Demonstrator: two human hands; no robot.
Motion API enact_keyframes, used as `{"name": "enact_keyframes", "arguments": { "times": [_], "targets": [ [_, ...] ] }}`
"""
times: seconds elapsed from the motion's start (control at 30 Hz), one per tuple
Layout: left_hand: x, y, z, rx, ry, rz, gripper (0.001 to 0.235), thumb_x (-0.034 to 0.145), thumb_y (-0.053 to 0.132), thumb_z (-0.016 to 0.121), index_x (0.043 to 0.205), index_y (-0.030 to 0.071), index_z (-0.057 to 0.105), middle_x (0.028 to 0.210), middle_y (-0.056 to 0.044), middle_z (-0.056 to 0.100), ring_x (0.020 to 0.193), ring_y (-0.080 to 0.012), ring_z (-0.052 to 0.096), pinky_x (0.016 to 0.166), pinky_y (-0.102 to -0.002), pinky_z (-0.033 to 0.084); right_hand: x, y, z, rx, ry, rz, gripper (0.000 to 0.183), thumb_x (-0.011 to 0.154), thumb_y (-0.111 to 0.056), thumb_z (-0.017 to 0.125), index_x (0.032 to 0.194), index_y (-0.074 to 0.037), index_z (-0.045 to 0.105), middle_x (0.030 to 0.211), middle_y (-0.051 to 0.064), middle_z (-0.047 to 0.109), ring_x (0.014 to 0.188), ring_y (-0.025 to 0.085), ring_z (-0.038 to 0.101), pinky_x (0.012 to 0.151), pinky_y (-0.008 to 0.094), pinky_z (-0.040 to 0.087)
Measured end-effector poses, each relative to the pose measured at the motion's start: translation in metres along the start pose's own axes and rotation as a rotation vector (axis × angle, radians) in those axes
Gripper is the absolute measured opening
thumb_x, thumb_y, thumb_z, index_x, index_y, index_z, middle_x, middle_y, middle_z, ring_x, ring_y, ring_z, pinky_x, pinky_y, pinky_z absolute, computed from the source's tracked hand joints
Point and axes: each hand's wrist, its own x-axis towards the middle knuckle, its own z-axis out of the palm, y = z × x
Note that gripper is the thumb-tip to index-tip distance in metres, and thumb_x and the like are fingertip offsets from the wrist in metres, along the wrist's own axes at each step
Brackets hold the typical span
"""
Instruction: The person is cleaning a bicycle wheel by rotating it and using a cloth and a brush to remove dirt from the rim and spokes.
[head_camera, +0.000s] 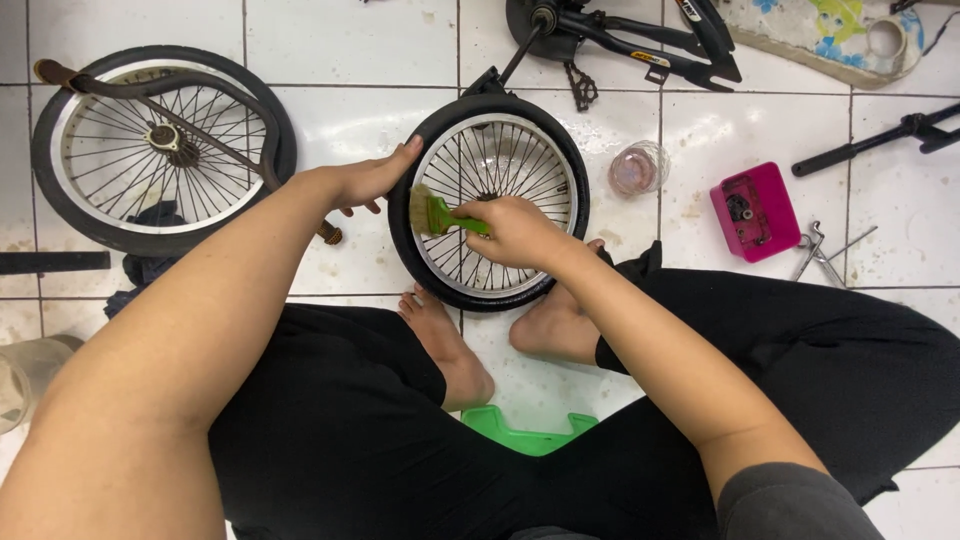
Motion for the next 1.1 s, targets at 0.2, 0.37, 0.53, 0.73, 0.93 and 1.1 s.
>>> {"name": "enact_keyframes", "arguments": {
  "times": [0.2,0.37,0.53,0.73,0.93,1.1],
  "targets": [
    [0.018,-0.006,0.003,0.021,-0.012,0.013,0.113,0.083,0.091,0.002,0.168,0.016,0.007,0.151,-0.028,0.05,0.136,-0.0461,0.053,0.109,-0.066,0.04,0.006,0.027,-0.006,0.087,0.168,0.049,0.035,0.095,-0.009,0.059,0.128,0.001,0.067,0.108,0.023,0.075,0.075,0.028,0.074,0.084,0.044,0.058],
    [0.03,-0.012,0.002,0.021,-0.008,0.019,0.114,0.082,0.091,0.0,0.168,0.017,0.008,0.151,-0.027,0.051,0.135,-0.0452,0.055,0.108,-0.065,0.041,0.006,0.022,-0.002,0.187,0.153,0.02,0.035,0.098,-0.006,0.056,0.13,0.005,0.064,0.114,0.027,0.073,0.098,0.04,0.073,0.091,0.05,0.057],
    [0.03,-0.015,0.002,0.027,0.002,0.016,0.116,0.08,0.095,0.0,0.168,0.02,0.009,0.149,-0.025,0.053,0.131,-0.0431,0.058,0.105,-0.064,0.044,0.001,0.006,0.004,0.254,0.055,0.038,0.035,0.094,-0.006,0.058,0.126,0.006,0.066,0.116,0.03,0.072,0.107,0.045,0.07,0.097,0.057,0.053],
    [0.014,-0.004,0.0,0.011,-0.022,0.011,0.118,0.08,0.094,-0.001,0.168,0.017,0.007,0.152,-0.028,0.05,0.137,-0.0467,0.052,0.11,-0.066,0.039,-0.006,0.001,0.006,0.166,-0.242,0.152,0.031,0.088,-0.018,0.062,0.111,-0.004,0.077,0.112,0.021,0.077,0.111,0.043,0.07,0.1,0.054,0.053],
    [-0.02,0.012,-0.001,-0.015,-0.023,-0.052,0.118,0.077,0.092,-0.005,0.168,0.019,0.01,0.154,-0.025,0.049,0.138,-0.0442,0.052,0.11,-0.067,0.04,0.007,0.029,0.0,0.352,0.027,0.203,0.036,0.098,-0.011,0.056,0.13,0.001,0.067,0.125,0.027,0.07,0.122,0.04,0.065,0.106,0.052,0.049],
    [-0.034,0.022,-0.004,-0.011,-0.004,-0.068,0.111,0.084,0.087,-0.003,0.167,0.017,0.019,0.156,-0.025,0.047,0.14,-0.0464,0.048,0.112,-0.067,0.037,0.007,0.073,-0.007,0.266,0.442,0.314,0.039,0.104,-0.018,0.058,0.139,0.0,0.062,0.127,0.023,0.069,0.125,0.039,0.062,0.105,0.05,0.049]
  ]
}}
